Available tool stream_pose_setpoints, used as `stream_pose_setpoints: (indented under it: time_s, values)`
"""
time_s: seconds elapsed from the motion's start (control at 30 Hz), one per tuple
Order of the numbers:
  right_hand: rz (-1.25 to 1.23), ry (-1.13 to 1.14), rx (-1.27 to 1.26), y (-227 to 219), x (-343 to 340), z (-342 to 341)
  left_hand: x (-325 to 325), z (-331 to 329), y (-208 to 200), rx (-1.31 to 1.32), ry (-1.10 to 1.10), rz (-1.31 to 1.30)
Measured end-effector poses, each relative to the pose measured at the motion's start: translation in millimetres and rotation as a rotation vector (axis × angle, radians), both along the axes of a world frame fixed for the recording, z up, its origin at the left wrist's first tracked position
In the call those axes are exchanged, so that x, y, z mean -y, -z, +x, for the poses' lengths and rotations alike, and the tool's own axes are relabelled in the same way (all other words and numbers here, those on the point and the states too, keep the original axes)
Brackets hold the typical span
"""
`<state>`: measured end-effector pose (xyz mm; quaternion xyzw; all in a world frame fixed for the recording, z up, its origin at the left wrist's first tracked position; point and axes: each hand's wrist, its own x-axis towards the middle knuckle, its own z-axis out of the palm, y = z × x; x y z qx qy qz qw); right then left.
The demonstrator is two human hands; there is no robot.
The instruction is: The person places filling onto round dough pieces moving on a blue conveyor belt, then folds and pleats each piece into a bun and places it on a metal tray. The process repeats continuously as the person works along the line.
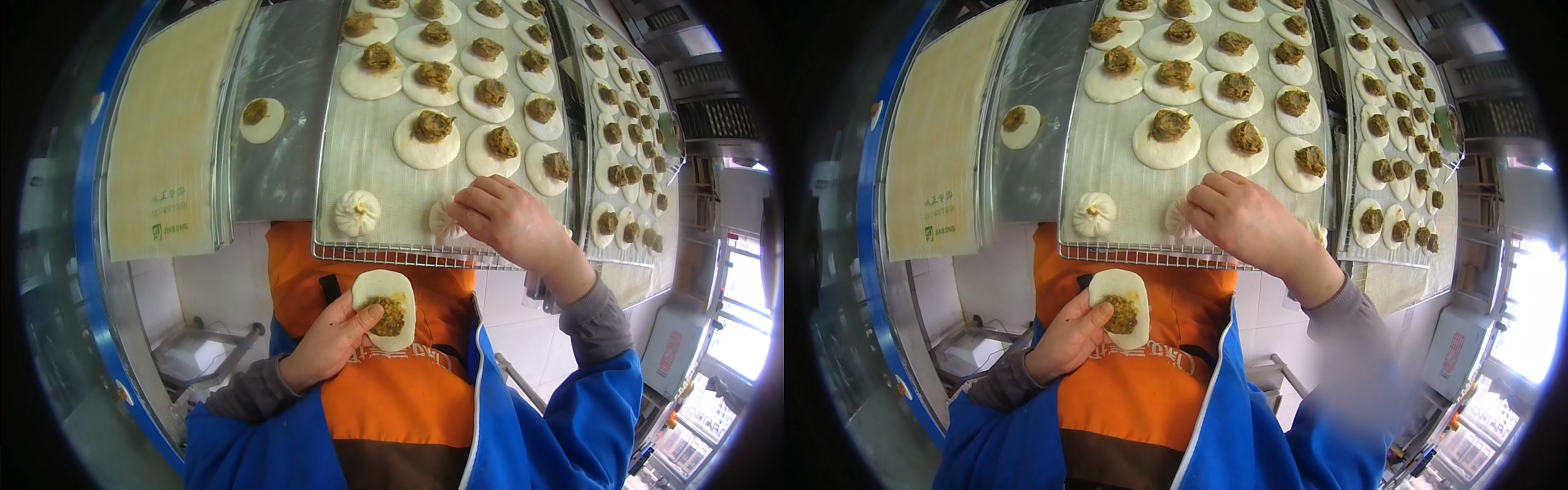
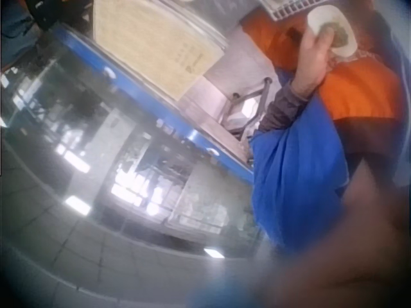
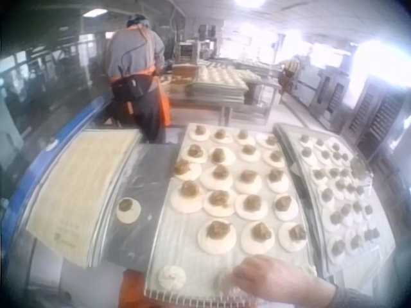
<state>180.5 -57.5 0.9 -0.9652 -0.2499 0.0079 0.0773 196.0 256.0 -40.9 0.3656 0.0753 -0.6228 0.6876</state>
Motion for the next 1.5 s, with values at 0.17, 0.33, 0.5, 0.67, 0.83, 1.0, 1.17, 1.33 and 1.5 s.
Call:
stream_pose_setpoints:
  time_s: [0.17, 0.33, 0.5, 0.67, 0.83, 1.0, 1.17, 1.33, 1.5]
  values:
    - [0.242, 0.131, 0.039, -6.2, -4.3, 1.7, -0.7, 0.1, 1.0, 0.005, -0.011, -0.008]
    - [0.206, 0.167, 0.018, -19.6, 8.5, 1.3, -1.0, -0.3, 1.1, -0.028, -0.011, -0.013]
    - [0.030, 0.039, 0.031, -8.7, 5.3, -0.7, -0.7, -1.3, 2.8, -0.002, 0.011, 0.027]
    - [-0.056, 0.002, -0.022, -5.4, -1.2, 3.2, -1.9, -2.9, 3.6, 0.011, 0.002, 0.023]
    - [-0.014, 0.129, 0.064, -17.0, -16.8, 9.2, -2.8, -4.3, 3.2, -0.002, -0.066, 0.026]
    - [0.127, -0.008, 0.110, -7.4, -56.7, 40.5, -6.5, -1.9, 2.2, -0.013, -0.045, 0.031]
    - [0.072, -0.149, 0.114, 3.2, -77.6, 71.5, -17.5, 0.9, 2.4, 0.015, -0.053, -0.018]
    - [0.076, -0.207, 0.118, 3.5, -81.4, 78.2, -25.3, 0.7, 5.9, -0.008, -0.105, -0.020]
    - [0.132, -0.153, 0.052, 3.7, -82.7, 78.1, -27.5, 1.2, 7.9, -0.026, -0.128, -0.065]
